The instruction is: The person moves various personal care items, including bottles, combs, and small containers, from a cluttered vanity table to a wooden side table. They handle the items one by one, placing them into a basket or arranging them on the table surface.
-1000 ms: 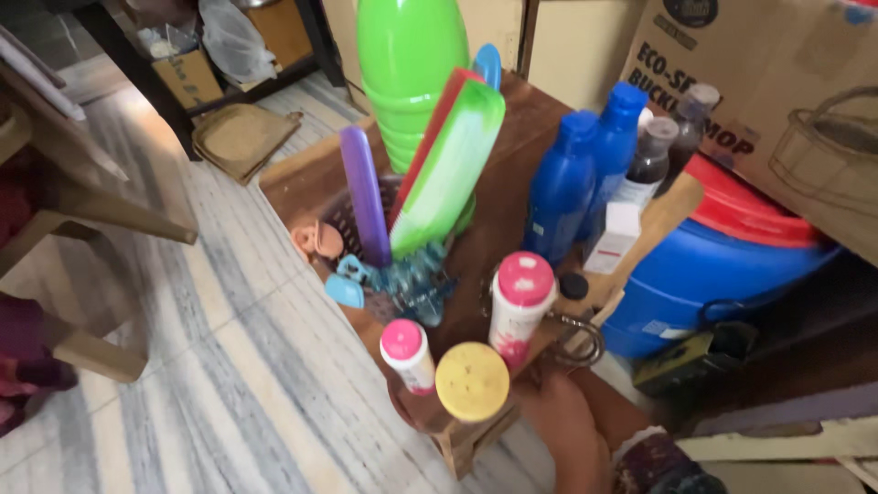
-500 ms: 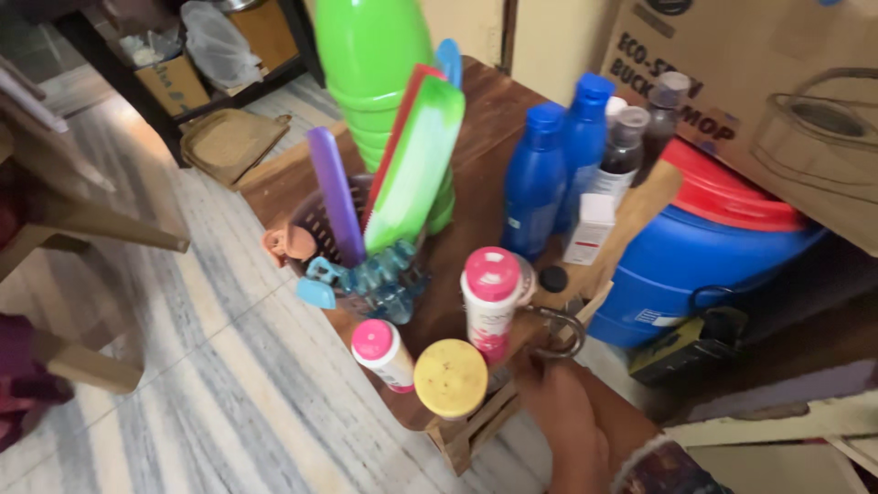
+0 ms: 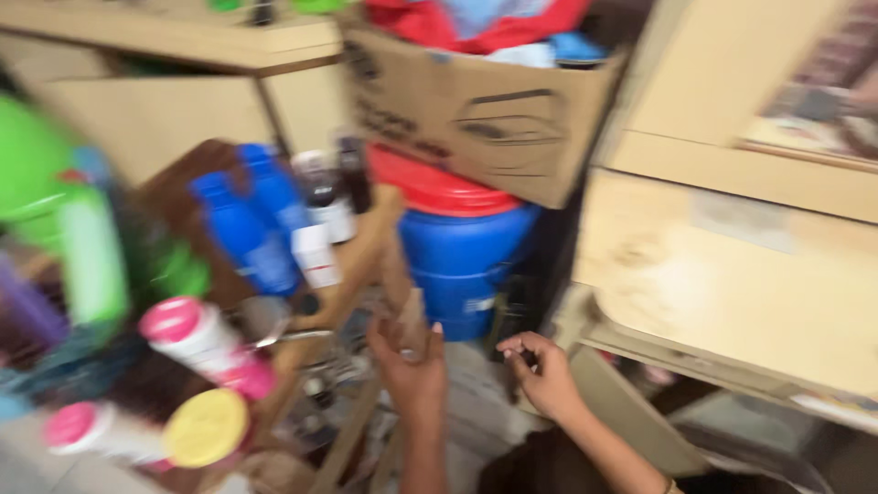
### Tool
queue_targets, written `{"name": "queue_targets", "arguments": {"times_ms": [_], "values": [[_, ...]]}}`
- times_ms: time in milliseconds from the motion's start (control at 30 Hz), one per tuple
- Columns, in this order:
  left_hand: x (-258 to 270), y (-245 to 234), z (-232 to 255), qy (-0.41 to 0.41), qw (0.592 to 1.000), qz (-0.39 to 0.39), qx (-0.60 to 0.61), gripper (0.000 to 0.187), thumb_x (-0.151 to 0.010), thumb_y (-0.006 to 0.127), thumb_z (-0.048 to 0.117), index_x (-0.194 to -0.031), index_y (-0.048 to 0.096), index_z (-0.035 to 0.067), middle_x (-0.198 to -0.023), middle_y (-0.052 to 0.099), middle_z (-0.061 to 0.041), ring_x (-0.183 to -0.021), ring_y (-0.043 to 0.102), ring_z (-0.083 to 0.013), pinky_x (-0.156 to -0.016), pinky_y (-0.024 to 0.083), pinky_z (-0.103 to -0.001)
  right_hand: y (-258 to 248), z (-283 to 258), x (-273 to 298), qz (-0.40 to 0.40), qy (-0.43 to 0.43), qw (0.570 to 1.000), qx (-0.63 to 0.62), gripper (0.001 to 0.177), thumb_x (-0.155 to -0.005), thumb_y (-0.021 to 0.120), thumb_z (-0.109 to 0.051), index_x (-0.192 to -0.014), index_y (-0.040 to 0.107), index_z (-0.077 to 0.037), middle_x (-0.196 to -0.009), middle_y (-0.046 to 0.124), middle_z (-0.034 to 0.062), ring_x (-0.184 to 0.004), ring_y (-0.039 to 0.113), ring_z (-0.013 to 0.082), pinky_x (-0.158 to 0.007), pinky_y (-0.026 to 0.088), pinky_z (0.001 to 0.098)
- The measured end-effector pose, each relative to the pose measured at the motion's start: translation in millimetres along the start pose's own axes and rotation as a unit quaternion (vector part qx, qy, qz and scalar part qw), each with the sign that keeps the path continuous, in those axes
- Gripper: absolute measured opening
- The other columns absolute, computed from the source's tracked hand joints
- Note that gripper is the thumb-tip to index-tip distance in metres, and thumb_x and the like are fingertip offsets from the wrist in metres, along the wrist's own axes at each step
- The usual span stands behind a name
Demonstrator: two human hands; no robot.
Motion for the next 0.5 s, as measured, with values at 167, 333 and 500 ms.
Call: {"name": "queue_targets", "arguments": {"times_ms": [167, 333, 500], "values": [[20.8, 38.9, 10.6, -0.186, 0.951, -0.215, 0.125, 0.065, -0.093, 0.074, 0.029, -0.149, 0.055, 0.002, -0.124, 0.070, -0.026, -0.111, 0.065, -0.0266, -0.099, 0.050, -0.035, -151.6, -35.0, 49.1, 0.079, 0.021, 0.982, 0.169, 0.010, -0.090, 0.071, -0.012, -0.098, 0.076, -0.007, -0.075, 0.068, 0.0023, -0.062, 0.051, 0.0131, -0.058, 0.046, 0.0296], [94.6, 77.2, 76.6, 0.120, 0.958, -0.254, 0.050, 0.101, -0.072, 0.085, 0.027, -0.155, 0.034, 0.000, -0.162, 0.032, -0.022, -0.140, 0.042, -0.0274, -0.106, 0.041, -0.038, -280.6, -48.1, 90.4, 0.185, -0.050, 0.965, 0.178, 0.013, -0.091, 0.071, -0.012, -0.103, 0.075, -0.007, -0.083, 0.070, 0.0038, -0.073, 0.061, 0.0116, -0.065, 0.051, 0.0290], [200.9, 151.1, 128.1, 0.144, 0.936, -0.320, 0.025, 0.071, -0.088, 0.073, 0.027, -0.148, 0.044, 0.002, -0.151, 0.049, -0.019, -0.142, 0.045, -0.0335, -0.116, 0.035, -0.047, -358.5, -46.4, 111.3, 0.249, 0.027, 0.947, 0.200, 0.017, -0.089, 0.071, -0.014, -0.104, 0.074, -0.007, -0.084, 0.073, 0.0071, -0.074, 0.068, 0.0159, -0.069, 0.055, 0.0302]]}}
Point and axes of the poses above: each hand's wrist, its own x-axis away from the middle knuckle, its own y-axis out of the palm, z = x × y, the point moved 3 cm from there along -x, towards the middle knuckle
